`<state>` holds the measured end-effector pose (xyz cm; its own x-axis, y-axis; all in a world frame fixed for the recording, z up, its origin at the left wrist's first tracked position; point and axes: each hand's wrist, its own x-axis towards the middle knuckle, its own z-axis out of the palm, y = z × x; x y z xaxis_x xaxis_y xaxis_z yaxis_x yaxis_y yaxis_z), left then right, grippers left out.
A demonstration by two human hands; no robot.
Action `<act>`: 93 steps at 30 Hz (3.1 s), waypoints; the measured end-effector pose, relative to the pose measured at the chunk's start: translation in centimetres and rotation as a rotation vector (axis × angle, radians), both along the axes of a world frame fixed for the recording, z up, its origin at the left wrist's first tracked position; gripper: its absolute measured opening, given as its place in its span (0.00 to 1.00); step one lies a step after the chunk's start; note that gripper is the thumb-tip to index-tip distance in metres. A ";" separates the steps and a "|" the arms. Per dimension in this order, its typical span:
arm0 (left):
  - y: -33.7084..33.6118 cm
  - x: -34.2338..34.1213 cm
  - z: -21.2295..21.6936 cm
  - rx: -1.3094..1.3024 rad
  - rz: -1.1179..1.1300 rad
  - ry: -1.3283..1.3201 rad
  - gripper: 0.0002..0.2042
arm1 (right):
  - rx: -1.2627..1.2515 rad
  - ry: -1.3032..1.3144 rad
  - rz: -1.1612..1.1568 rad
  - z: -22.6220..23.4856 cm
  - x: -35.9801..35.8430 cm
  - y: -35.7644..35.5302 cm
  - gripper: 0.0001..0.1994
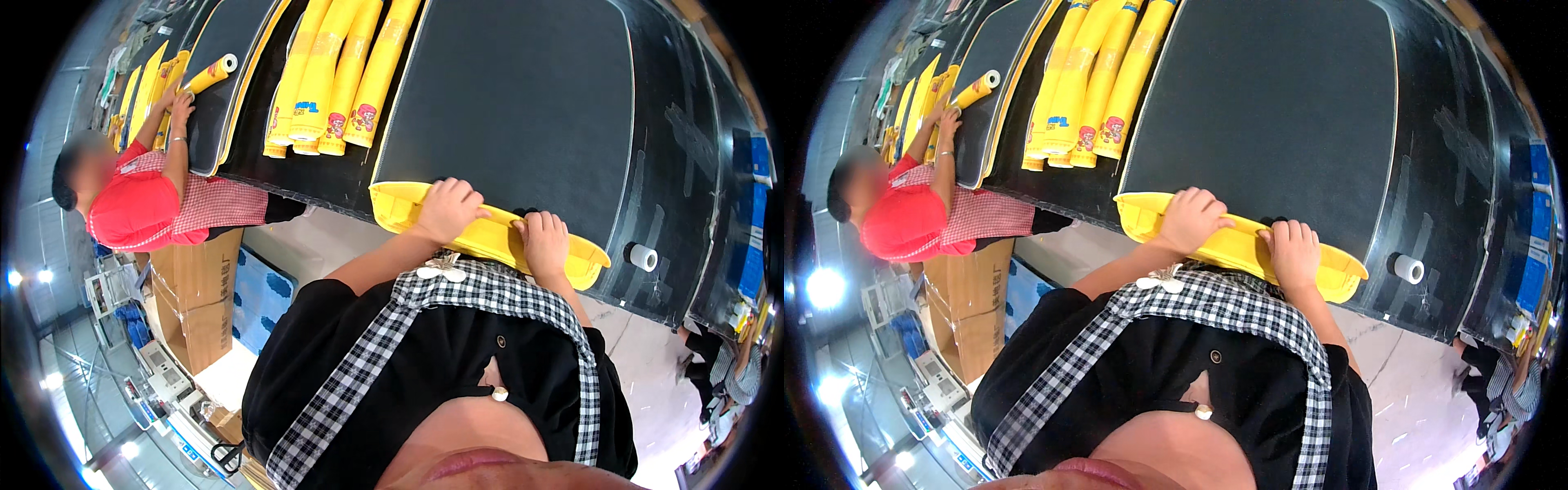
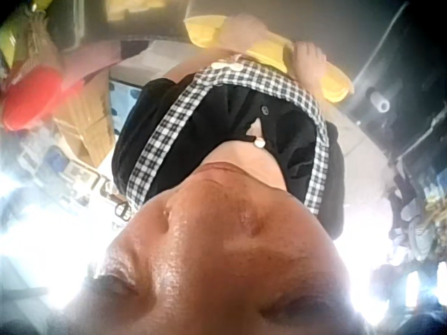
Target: The person repeatedly rolls up yellow play mats with cartoon designs and secures them with clear tape. They handle the mats by folding and rolling them tightly, then wrapping tape around the center to keep them bundled.
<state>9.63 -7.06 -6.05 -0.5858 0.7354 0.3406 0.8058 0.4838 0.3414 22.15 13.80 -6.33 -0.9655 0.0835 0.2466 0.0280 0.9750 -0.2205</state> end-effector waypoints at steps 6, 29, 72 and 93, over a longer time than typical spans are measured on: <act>-3.2 -2.6 0.0 -0.037 0.090 0.151 0.13 | -0.036 -0.014 -0.071 -0.6 -1.1 0.3 0.15; -4.1 -6.6 -1.0 -0.254 0.360 0.035 0.17 | 0.055 -0.215 -0.385 -1.6 2.5 6.0 0.16; -6.1 -12.4 -3.7 -0.133 0.153 0.130 0.15 | -0.208 0.014 -0.246 -0.7 -5.4 9.9 0.17; 4.0 -15.6 0.2 -0.018 -0.245 0.168 0.16 | -0.265 -0.175 -0.339 1.3 -12.3 12.9 0.13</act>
<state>-6.02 -3.06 -5.88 -0.3262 0.8549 0.4035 0.9440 0.2723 0.1863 9.86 26.68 -5.06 -0.8982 0.4395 0.0096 0.3943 0.8152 -0.4242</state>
